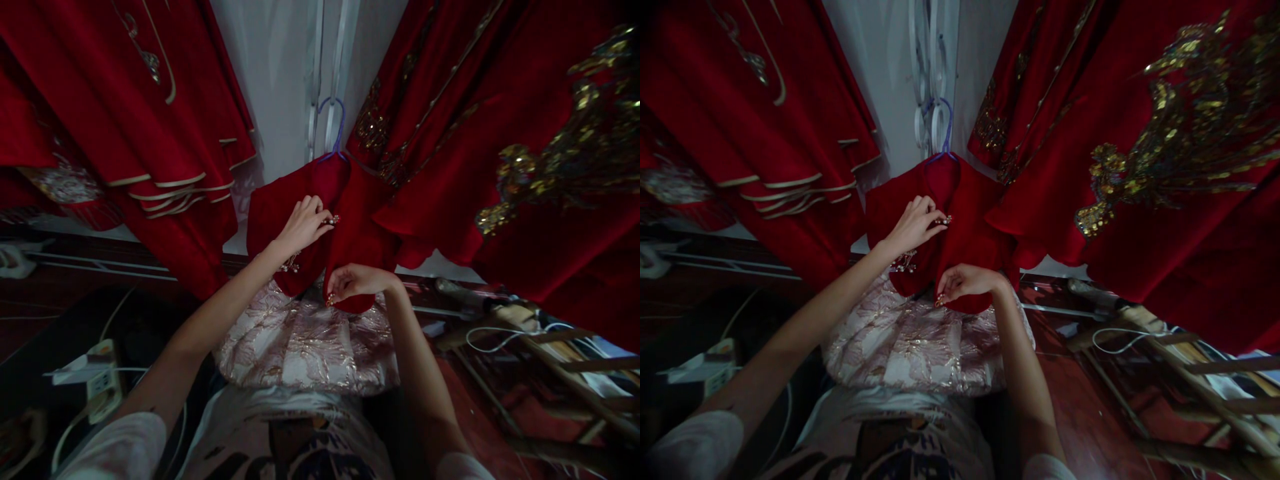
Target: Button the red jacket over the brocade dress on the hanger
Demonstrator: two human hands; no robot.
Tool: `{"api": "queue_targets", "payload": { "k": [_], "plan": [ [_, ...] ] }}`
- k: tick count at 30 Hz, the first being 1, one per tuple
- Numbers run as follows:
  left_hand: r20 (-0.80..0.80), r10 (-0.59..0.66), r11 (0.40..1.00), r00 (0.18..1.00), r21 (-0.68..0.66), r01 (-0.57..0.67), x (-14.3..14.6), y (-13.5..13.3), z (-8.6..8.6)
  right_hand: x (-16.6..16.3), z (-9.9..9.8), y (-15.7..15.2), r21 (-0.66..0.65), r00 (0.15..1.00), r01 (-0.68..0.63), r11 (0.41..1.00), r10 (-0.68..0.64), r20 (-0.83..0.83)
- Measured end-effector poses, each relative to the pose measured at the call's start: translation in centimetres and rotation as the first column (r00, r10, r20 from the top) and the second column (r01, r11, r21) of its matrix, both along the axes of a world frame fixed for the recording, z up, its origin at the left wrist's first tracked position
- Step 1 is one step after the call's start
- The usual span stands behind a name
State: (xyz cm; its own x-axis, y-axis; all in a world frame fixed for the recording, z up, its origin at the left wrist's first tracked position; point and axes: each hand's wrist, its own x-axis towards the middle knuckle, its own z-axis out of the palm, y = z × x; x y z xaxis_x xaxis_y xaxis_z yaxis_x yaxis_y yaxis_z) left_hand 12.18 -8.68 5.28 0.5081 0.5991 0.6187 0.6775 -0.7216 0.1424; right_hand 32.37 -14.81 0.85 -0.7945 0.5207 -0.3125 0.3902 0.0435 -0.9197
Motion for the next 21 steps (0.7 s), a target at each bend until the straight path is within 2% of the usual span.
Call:
{"api": "queue_targets", "payload": {
  "k": [3, 6, 8, 11, 13, 14, 15, 17, 19, 20, 21],
  "plan": [
    [0.053, -0.104, 0.994, 0.993, -0.025, 0.106, 0.1, 0.4, 0.4, 0.1, -0.2, 0.0, -0.009, 1.0, -0.004, 1.0, 0.004, 0.002],
    [0.114, -0.257, 0.962, 0.96, -0.06, 0.265, 0.2, 0.5, 0.9, 0.0, -0.4, -0.1, -0.012, 1.0, 0.0, 1.0, 0.0, -0.008],
    [0.174, -0.313, 0.94, 0.934, -0.083, 0.33, 0.2, 0.6, 1.0, -0.1, -0.4, -0.2, 0.002, 1.0, 0.005, 1.0, -0.005, -0.008],
    [0.343, -0.299, 0.921, 0.89, -0.139, 0.363, 0.0, 0.9, 0.8, -0.1, -0.1, -0.6, 0.077, 0.999, 0.034, 0.996, -0.032, -0.025],
    [0.501, -0.23, 0.903, 0.834, -0.21, 0.375, -0.1, 1.2, 0.6, 0.0, 0.5, -0.9, 0.194, 0.987, 0.151, 0.969, -0.136, -0.089],
    [0.564, -0.188, 0.887, 0.804, -0.253, 0.385, -0.2, 1.2, 0.5, 0.1, 0.9, -0.9, 0.266, 0.963, 0.257, 0.929, -0.223, -0.15],
    [0.601, -0.152, 0.87, 0.785, -0.296, 0.394, -0.2, 1.2, 0.5, 0.0, 1.4, -0.9, 0.334, 0.917, 0.387, 0.859, -0.322, -0.235],
    [0.613, -0.089, 0.852, 0.785, -0.361, 0.379, -0.1, 1.1, 0.5, -0.4, 2.7, -0.5, 0.417, 0.763, 0.64, 0.646, -0.468, -0.445],
    [0.565, -0.032, 0.878, 0.824, -0.379, 0.294, 0.0, 1.0, 0.6, -1.7, 4.1, 0.3, 0.44, 0.625, 0.778, 0.448, -0.488, -0.609],
    [0.536, -0.004, 0.897, 0.844, -0.371, 0.239, 0.1, 1.0, 0.6, -2.7, 4.7, 0.8, 0.456, 0.605, 0.795, 0.401, -0.467, -0.644],
    [0.508, 0.022, 0.914, 0.861, -0.359, 0.188, 0.1, 1.2, 0.5, -3.9, 5.2, 1.4, 0.491, 0.635, 0.772, 0.404, -0.445, -0.632]
  ]
}}
